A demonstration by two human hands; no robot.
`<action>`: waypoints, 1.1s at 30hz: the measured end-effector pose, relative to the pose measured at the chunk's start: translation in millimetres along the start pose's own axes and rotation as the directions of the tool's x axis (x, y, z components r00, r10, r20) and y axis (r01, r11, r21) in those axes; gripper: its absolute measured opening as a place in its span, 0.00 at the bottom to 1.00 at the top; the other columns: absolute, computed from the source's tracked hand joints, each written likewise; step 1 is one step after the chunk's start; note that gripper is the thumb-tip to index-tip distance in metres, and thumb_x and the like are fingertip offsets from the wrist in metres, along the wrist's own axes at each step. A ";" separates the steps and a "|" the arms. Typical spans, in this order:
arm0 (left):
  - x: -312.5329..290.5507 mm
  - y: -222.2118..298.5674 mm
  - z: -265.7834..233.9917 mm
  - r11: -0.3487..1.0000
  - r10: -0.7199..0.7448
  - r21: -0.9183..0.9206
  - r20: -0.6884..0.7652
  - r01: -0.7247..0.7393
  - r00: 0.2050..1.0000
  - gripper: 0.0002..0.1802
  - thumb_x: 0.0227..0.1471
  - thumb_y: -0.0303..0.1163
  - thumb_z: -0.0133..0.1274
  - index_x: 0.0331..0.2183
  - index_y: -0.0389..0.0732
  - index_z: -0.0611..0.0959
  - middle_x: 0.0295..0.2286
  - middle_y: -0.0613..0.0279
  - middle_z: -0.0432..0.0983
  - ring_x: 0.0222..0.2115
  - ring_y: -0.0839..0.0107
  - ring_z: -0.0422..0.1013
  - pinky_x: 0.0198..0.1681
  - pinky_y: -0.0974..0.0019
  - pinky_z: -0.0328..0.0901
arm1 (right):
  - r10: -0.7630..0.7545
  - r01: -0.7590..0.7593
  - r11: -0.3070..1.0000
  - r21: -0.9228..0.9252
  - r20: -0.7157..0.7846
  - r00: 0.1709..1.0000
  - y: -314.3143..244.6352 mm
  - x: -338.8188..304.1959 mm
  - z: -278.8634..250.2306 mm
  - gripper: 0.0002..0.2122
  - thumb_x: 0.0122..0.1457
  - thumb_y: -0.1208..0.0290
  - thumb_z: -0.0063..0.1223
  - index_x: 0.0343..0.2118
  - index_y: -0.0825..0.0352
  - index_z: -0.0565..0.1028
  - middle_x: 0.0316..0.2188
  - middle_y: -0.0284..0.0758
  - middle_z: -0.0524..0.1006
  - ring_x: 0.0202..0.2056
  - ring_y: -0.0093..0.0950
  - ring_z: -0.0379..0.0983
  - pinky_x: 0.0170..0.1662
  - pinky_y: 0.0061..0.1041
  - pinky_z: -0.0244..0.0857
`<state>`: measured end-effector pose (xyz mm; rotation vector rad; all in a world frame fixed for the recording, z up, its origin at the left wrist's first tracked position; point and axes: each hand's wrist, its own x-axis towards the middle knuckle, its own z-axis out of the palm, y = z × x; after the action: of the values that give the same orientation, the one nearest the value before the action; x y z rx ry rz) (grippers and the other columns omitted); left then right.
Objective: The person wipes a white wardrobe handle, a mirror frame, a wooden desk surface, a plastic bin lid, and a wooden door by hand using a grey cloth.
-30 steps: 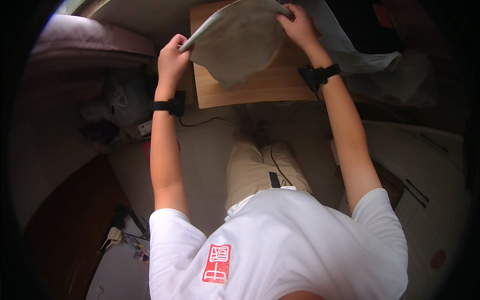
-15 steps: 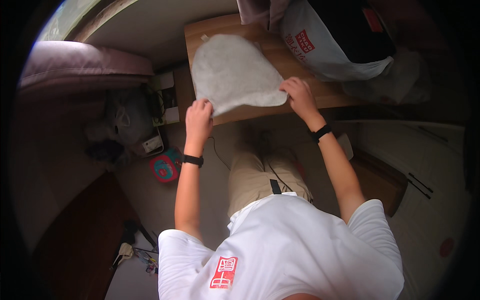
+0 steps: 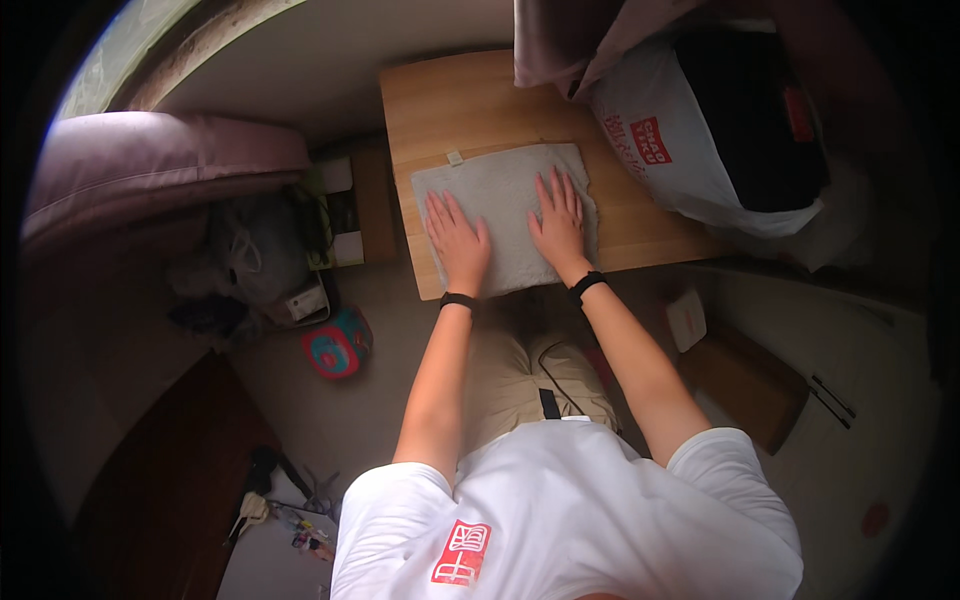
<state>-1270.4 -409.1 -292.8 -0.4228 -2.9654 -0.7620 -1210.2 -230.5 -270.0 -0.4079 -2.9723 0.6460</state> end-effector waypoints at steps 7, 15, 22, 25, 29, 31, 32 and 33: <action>81.3 -3.7 17.9 0.999 -0.003 0.038 0.019 0.002 1.000 0.44 0.56 0.41 0.51 0.67 0.29 0.58 0.68 0.37 0.49 0.70 0.44 0.45 0.71 0.43 0.42 | 0.038 -0.058 0.987 -0.149 -0.136 0.990 -1.9 90.9 42.2 0.34 0.62 0.64 0.52 0.70 0.67 0.57 0.71 0.51 0.53 0.71 0.52 0.48 0.70 0.54 0.45; 185.1 -17.8 28.9 0.999 0.010 0.042 -0.035 -0.008 0.999 0.43 0.55 0.42 0.51 0.67 0.33 0.60 0.68 0.41 0.51 0.70 0.47 0.47 0.71 0.46 0.43 | 0.011 -0.043 0.981 -0.187 -0.169 0.986 -9.6 194.1 55.9 0.33 0.61 0.63 0.50 0.69 0.68 0.58 0.70 0.53 0.54 0.70 0.56 0.48 0.70 0.56 0.45; 225.8 -15.7 38.1 0.996 -0.047 0.073 -0.026 0.049 0.999 0.42 0.55 0.42 0.50 0.67 0.35 0.62 0.69 0.44 0.52 0.71 0.50 0.46 0.72 0.48 0.42 | 0.057 -0.072 0.995 -0.074 -0.195 0.979 -5.5 238.1 60.4 0.34 0.59 0.65 0.50 0.69 0.67 0.60 0.71 0.52 0.54 0.71 0.55 0.47 0.71 0.54 0.44; 234.1 -16.2 40.8 0.997 -0.057 0.058 -0.025 0.059 0.998 0.42 0.54 0.42 0.50 0.67 0.35 0.62 0.69 0.45 0.51 0.71 0.51 0.46 0.72 0.48 0.42 | 0.059 -0.073 0.995 -0.069 -0.190 0.980 -5.8 241.0 60.2 0.34 0.58 0.65 0.51 0.68 0.67 0.60 0.71 0.51 0.54 0.71 0.55 0.47 0.71 0.54 0.44; 238.1 -17.2 42.2 0.994 -0.074 0.074 -0.011 0.075 0.997 0.43 0.53 0.41 0.50 0.67 0.36 0.62 0.69 0.45 0.52 0.70 0.50 0.47 0.72 0.47 0.43 | 0.069 -0.082 0.994 -0.072 -0.171 0.983 -8.4 242.0 58.9 0.34 0.57 0.64 0.51 0.68 0.67 0.60 0.71 0.50 0.54 0.71 0.54 0.47 0.70 0.55 0.44; 238.4 -17.1 42.5 0.994 -0.080 0.072 -0.015 0.081 0.997 0.43 0.53 0.41 0.50 0.67 0.36 0.62 0.68 0.44 0.53 0.70 0.50 0.48 0.71 0.46 0.44 | 0.065 -0.078 0.994 -0.073 -0.168 0.984 -8.8 242.5 58.3 0.34 0.57 0.64 0.51 0.69 0.67 0.60 0.71 0.50 0.54 0.71 0.54 0.47 0.70 0.55 0.44; 238.2 -17.5 42.5 0.994 -0.083 0.069 -0.012 0.084 0.996 0.43 0.53 0.41 0.50 0.67 0.36 0.62 0.68 0.44 0.53 0.70 0.50 0.48 0.71 0.46 0.44 | 0.076 -0.089 0.993 -0.077 -0.160 0.984 -9.3 242.6 58.2 0.34 0.57 0.64 0.51 0.68 0.67 0.60 0.71 0.50 0.54 0.71 0.54 0.47 0.70 0.55 0.44; 237.9 -17.8 42.5 0.994 -0.087 0.065 -0.009 0.087 0.996 0.43 0.53 0.40 0.50 0.67 0.36 0.62 0.68 0.44 0.53 0.70 0.50 0.48 0.71 0.46 0.45 | 0.087 -0.100 0.992 -0.082 -0.153 0.984 -9.6 242.5 57.9 0.34 0.57 0.64 0.51 0.68 0.66 0.60 0.71 0.49 0.54 0.71 0.53 0.47 0.70 0.55 0.44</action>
<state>-1503.2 -344.2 -310.7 -0.2889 -3.0099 -0.6693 -1453.2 -195.9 -315.1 -0.5785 -2.8610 0.4687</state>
